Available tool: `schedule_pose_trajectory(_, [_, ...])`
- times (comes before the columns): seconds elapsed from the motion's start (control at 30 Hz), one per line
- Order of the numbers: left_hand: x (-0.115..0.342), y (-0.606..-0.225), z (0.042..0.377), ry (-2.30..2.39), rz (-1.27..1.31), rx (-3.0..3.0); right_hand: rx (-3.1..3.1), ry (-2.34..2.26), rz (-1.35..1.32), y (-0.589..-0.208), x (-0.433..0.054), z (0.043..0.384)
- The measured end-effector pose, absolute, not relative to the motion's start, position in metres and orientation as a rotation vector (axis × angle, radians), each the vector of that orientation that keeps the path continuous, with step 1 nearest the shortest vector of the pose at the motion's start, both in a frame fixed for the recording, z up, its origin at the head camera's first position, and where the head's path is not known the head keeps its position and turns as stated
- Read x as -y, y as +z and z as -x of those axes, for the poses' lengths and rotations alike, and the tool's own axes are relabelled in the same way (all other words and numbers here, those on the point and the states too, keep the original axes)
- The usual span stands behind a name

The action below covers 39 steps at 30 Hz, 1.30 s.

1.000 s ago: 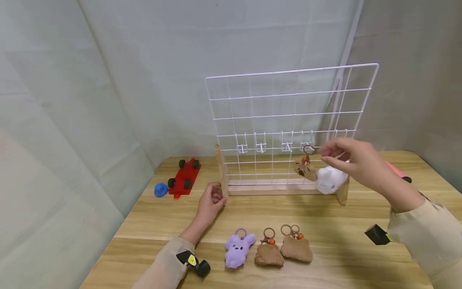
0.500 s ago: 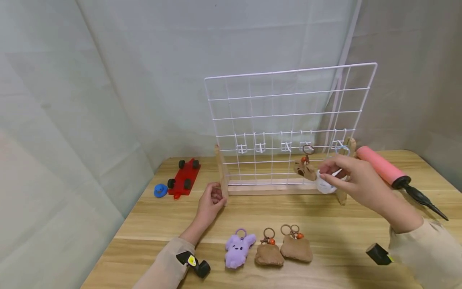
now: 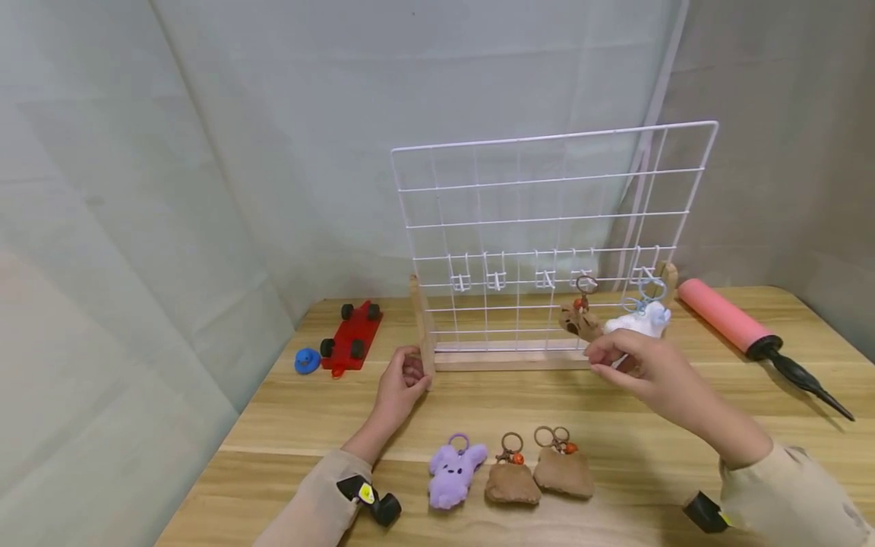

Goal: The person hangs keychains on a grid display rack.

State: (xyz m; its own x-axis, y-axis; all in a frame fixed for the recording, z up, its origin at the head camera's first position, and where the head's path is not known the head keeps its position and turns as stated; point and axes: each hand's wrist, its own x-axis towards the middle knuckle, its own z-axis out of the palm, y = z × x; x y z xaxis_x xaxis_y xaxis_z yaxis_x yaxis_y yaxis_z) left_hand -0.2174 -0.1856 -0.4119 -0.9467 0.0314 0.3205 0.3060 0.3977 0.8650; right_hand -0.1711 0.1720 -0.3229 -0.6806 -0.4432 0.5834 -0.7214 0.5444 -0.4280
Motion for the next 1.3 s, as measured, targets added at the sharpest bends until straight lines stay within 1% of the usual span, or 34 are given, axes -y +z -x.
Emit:
schedule_pose_trajectory(0.63, [0.184,-0.411,0.216,-1.569,0.29,2.406,2.478,1.046,-1.012,-0.37,-0.155,0.178])
schedule_pose_trajectory(0.73, [0.186,-0.415,0.22,-1.569,0.295,2.412,2.5,1.047,-1.017,-0.377,-0.153,0.179])
schedule_pose_trajectory(0.97, [0.194,-0.442,0.239,-1.552,0.257,2.402,2.534,1.046,-1.099,-0.387,-0.146,0.182])
schedule_pose_trajectory(1.1, [0.195,-0.446,0.242,-1.547,0.271,2.39,2.541,1.04,-1.151,-0.395,-0.143,0.182])
schedule_pose_trajectory(1.3, [0.195,-0.445,0.241,-1.546,0.293,2.389,2.619,1.075,-1.16,-0.404,-0.14,0.182])
